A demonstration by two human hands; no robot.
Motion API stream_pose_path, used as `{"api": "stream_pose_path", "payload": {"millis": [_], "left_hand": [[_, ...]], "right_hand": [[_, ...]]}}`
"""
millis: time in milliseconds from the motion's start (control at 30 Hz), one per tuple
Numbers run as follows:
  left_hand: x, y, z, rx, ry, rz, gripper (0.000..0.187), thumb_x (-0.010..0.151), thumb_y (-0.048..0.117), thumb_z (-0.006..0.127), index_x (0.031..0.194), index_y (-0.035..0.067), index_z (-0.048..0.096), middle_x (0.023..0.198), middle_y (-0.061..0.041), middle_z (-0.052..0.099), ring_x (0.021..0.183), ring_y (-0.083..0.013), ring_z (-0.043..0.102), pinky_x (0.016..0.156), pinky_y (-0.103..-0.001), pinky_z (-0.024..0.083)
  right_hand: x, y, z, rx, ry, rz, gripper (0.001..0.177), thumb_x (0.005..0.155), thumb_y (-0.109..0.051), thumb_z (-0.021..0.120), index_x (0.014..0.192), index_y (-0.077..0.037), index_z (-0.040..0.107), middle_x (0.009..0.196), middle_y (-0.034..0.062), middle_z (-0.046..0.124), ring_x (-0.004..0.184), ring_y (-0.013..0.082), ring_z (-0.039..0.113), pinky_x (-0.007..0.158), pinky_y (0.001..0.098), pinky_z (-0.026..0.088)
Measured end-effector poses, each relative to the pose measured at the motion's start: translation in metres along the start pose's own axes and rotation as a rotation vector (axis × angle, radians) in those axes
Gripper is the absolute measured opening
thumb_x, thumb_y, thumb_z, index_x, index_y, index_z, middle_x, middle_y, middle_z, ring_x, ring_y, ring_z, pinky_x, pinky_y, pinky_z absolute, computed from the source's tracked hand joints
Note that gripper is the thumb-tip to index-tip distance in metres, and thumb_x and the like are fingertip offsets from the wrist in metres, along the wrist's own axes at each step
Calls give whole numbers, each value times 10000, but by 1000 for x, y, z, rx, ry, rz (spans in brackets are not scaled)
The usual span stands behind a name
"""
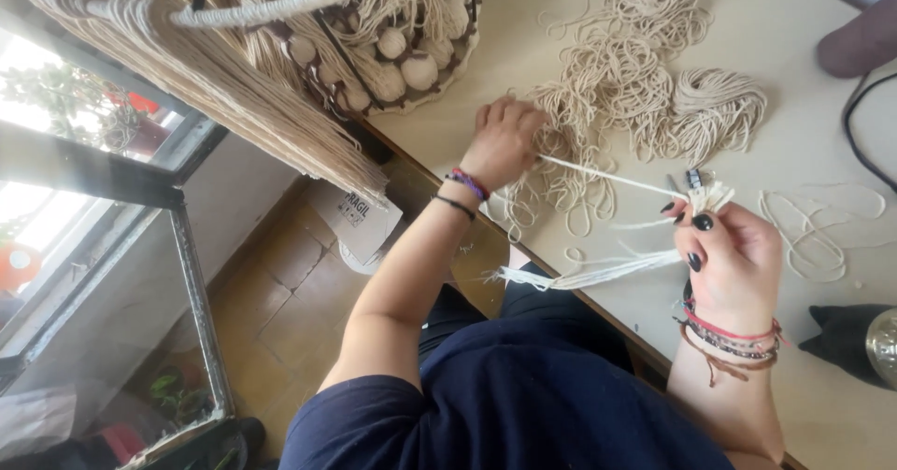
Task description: The person is tying individual macrame cords onto a circular metal frame to create a decorative wall hanging.
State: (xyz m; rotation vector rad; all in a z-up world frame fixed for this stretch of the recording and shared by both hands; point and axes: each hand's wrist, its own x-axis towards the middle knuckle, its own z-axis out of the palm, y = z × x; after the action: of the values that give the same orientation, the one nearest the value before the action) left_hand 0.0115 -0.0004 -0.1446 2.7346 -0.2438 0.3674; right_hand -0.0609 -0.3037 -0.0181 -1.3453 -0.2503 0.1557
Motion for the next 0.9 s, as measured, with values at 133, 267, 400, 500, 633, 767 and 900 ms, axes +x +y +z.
{"api": "stream_pose_path", "payload": {"millis": [133, 267, 400, 500, 633, 767, 900], "left_hand": [[-7, 49, -34, 52, -30, 297, 974, 643, 282, 773, 1545, 342, 409, 1547, -32, 479, 1402, -365, 437, 1177, -668, 302], [4, 45, -72, -895, -231, 417, 117, 931, 141, 657, 1042, 171, 680, 862, 57, 667, 782, -108, 617, 887, -339, 402], [32, 35, -90, -1116, -38, 61, 223, 1008, 319, 573, 964, 125, 675, 846, 24, 670, 777, -70, 609, 736, -218, 525], [54, 36, -96, -1357, 0, -17, 212, 1018, 228, 544, 905, 95, 665, 829, 5, 651, 812, -93, 601, 823, -248, 496], [63, 49, -119, -1511, 6, 84, 217, 1038, 240, 548, 991, 75, 681, 943, 11, 676, 915, -80, 622, 896, -245, 486], [72, 50, -133, -1601, 68, 187, 237, 1058, 263, 539, 1035, 108, 717, 937, -4, 707, 849, -81, 577, 836, -235, 434], [61, 53, -155, -1811, 123, 323, 243, 1101, 37, 431, 1214, 6, 645, 1214, -119, 666, 1294, -209, 608, 1047, -320, 496]], "right_hand": [[2, 11, -9, 102, -12, 29, 85, 1015, -68, 571, 942, -39, 604, 716, 9, 528, 639, 56, 432, 912, 211, 494], [7, 11, -15, 34, 75, 9, 86, 1046, -105, 588, 1037, -30, 630, 813, 34, 587, 653, 44, 461, 658, 146, 388], [11, 43, -28, -53, 106, 115, 135, 1020, -40, 574, 1117, 11, 652, 1076, 92, 692, 654, 23, 459, 589, 125, 359], [13, 63, -17, -387, 64, 146, 151, 1035, -38, 578, 1092, -22, 716, 704, -32, 515, 597, 42, 364, 536, 180, 265], [14, 90, -12, -420, 122, 265, 166, 1009, -45, 587, 1044, -24, 747, 641, -36, 484, 546, 41, 339, 490, 182, 249], [13, 111, -24, -556, 142, 297, 181, 1011, -48, 592, 1066, -11, 761, 705, -10, 563, 599, 62, 416, 538, 199, 315], [12, 103, -22, -613, 150, 310, 190, 1021, -79, 595, 1078, -53, 775, 653, -25, 513, 581, 70, 400, 532, 207, 305]]}}
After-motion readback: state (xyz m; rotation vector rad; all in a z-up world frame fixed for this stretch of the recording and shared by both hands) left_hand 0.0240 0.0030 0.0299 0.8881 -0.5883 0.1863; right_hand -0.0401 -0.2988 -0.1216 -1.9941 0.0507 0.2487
